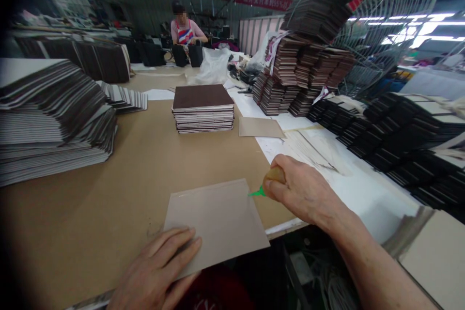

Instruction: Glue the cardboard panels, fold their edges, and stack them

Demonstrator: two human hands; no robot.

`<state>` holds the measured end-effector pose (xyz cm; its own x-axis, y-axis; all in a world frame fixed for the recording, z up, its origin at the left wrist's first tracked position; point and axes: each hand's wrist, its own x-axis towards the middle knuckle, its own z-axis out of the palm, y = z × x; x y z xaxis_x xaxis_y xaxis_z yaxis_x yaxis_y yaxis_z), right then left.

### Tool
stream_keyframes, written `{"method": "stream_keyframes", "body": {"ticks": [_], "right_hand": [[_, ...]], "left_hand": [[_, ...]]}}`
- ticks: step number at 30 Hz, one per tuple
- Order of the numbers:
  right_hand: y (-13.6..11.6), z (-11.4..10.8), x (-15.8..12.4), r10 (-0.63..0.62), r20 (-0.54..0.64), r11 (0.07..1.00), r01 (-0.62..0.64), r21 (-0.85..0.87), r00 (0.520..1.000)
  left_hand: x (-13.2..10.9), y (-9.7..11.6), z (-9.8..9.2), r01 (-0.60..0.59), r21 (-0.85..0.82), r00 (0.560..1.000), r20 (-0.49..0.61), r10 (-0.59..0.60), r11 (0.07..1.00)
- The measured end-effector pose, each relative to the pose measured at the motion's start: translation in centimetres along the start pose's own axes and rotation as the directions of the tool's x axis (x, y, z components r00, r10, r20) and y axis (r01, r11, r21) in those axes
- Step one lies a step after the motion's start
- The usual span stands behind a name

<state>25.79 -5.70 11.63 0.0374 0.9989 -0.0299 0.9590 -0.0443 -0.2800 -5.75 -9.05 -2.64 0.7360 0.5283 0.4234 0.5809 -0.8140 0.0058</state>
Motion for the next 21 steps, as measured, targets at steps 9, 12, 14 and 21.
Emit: {"method": "stream_keyframes", "body": {"ticks": [9, 12, 14, 21], "right_hand": [[0.0, -0.8, -2.6, 0.032, 0.057, 0.999, -0.033, 0.016, 0.998], [0.0, -0.8, -3.8, 0.064, 0.080, 0.997, -0.066, 0.031, 0.995], [0.1, -0.8, -4.4, 0.062, 0.077, 0.997, -0.065, 0.035, 0.995], [0.4, -0.1, -3.0, 0.051, 0.005, 0.998, -0.052, 0.035, 0.999]], "left_hand": [[-0.4, 0.1, 0.5, 0.037, -0.006, 0.999, 0.032, -0.037, 0.999], [-0.4, 0.1, 0.3, 0.040, -0.010, 0.999, 0.031, -0.039, 0.999], [-0.4, 0.1, 0.3, 0.032, -0.012, 0.999, 0.034, -0.032, 0.999], [-0.2, -0.1, 0.3, 0.004, 0.004, 1.000, 0.009, -0.004, 1.000]]}}
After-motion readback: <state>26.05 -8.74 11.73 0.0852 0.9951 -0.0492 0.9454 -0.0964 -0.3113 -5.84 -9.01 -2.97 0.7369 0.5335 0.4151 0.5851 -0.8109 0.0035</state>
